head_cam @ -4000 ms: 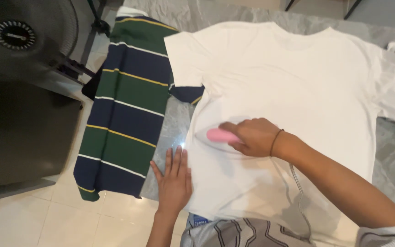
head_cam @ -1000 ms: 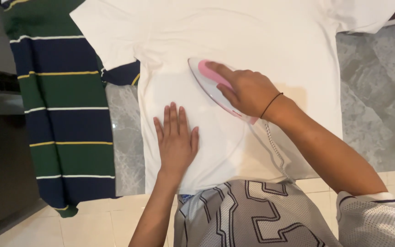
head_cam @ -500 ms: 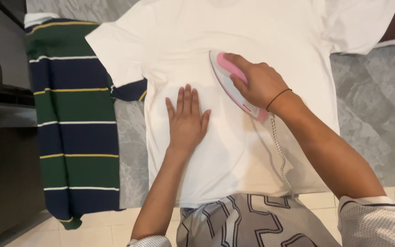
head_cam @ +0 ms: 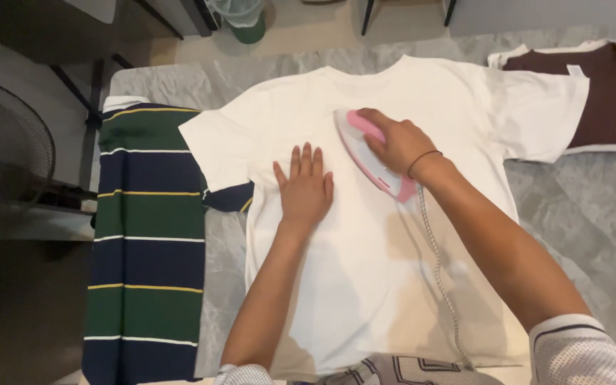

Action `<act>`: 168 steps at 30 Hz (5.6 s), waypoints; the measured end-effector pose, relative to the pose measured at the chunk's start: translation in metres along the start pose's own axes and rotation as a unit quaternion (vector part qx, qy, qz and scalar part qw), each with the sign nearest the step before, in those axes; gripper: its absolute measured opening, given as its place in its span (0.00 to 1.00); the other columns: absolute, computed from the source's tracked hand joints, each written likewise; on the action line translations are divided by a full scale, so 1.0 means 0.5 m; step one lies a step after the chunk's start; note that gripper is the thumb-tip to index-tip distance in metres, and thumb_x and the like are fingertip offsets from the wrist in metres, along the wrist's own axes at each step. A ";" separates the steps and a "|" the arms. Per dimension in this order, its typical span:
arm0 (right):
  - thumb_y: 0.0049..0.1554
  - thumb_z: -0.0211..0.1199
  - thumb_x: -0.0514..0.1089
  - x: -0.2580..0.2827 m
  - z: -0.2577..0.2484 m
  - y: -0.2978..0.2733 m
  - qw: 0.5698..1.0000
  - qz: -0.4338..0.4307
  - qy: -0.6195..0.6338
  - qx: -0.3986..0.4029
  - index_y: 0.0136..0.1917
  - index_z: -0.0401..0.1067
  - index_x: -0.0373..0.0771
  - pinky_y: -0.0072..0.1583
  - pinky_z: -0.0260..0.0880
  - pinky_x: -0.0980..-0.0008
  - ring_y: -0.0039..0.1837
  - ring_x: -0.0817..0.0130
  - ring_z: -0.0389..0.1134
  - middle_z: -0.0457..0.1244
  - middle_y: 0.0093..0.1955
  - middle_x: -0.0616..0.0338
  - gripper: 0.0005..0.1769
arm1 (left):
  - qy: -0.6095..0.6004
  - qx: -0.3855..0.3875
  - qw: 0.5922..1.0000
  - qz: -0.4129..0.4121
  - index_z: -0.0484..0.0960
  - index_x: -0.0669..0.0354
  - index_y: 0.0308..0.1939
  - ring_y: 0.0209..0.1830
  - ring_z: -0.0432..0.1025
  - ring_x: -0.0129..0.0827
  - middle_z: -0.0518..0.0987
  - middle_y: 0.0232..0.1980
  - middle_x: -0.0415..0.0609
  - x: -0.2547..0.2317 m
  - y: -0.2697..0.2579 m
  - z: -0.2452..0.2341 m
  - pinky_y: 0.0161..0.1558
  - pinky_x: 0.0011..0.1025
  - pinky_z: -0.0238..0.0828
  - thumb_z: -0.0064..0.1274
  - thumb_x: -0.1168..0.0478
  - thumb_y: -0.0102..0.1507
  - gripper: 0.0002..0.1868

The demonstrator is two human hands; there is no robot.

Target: Ironing a white t-shirt on a flat surface

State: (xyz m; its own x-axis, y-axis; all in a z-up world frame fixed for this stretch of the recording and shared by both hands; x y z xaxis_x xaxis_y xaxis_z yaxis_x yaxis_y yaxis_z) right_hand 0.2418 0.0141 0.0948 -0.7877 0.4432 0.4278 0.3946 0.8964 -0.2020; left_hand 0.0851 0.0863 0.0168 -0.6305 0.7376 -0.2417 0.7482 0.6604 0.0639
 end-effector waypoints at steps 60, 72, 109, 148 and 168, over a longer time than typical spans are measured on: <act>0.58 0.59 0.62 0.331 0.026 0.219 0.974 -0.176 -0.099 0.100 0.74 0.63 0.71 0.73 0.62 0.46 0.72 0.42 0.64 0.68 0.67 0.50 0.31 | -0.036 -0.416 0.864 -0.282 0.71 0.48 0.29 0.43 0.67 0.46 0.68 0.36 0.43 0.419 -0.161 -0.100 0.42 0.45 0.65 0.64 0.53 0.53 0.14; 0.60 0.59 0.62 0.331 0.060 0.320 0.980 -0.137 -0.129 0.063 0.75 0.63 0.73 0.71 0.65 0.51 0.71 0.47 0.65 0.67 0.68 0.53 0.30 | -0.068 -0.329 0.897 -0.286 0.78 0.47 0.48 0.51 0.66 0.48 0.71 0.46 0.45 0.390 -0.158 -0.128 0.48 0.45 0.62 0.56 0.64 0.55 0.17; 0.54 0.66 0.57 0.461 0.091 0.221 0.947 -0.245 -0.107 0.178 0.71 0.68 0.69 0.73 0.64 0.48 0.72 0.44 0.64 0.67 0.68 0.52 0.31 | -0.019 -0.332 0.896 -0.295 0.77 0.59 0.56 0.48 0.66 0.50 0.70 0.49 0.51 0.377 -0.157 -0.132 0.44 0.47 0.64 0.54 0.65 0.55 0.23; 0.54 0.65 0.66 0.425 0.146 0.350 0.971 -0.185 -0.120 0.093 0.71 0.65 0.81 0.69 0.68 0.55 0.70 0.55 0.67 0.68 0.66 0.57 0.32 | -0.009 -0.213 0.939 -0.270 0.77 0.47 0.64 0.72 0.56 0.50 0.63 0.74 0.49 0.382 -0.125 -0.100 0.53 0.51 0.59 0.49 0.64 0.57 0.29; 0.60 0.54 0.64 0.295 0.117 0.335 0.994 -0.075 -0.048 0.069 0.77 0.61 0.61 0.72 0.65 0.50 0.72 0.46 0.64 0.66 0.67 0.42 0.33 | 0.102 0.017 0.952 -0.289 0.60 0.60 0.76 0.85 0.34 0.46 0.52 0.83 0.53 0.404 0.022 -0.122 0.69 0.80 0.19 0.31 0.49 0.70 0.32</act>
State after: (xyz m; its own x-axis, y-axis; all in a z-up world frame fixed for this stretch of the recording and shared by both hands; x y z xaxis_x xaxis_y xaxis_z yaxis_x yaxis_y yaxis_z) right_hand 0.1640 0.2301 0.0723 -0.8768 0.2973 0.3779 0.2054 0.9422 -0.2646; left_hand -0.0464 0.2510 0.0276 -0.9633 0.2664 -0.0332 0.2679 0.9619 -0.0545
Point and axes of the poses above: each hand's wrist, its own y-axis towards the middle knuckle, its own z-axis out of the palm, x = y × z, the point moved 9 cm from there along y, towards the middle knuckle
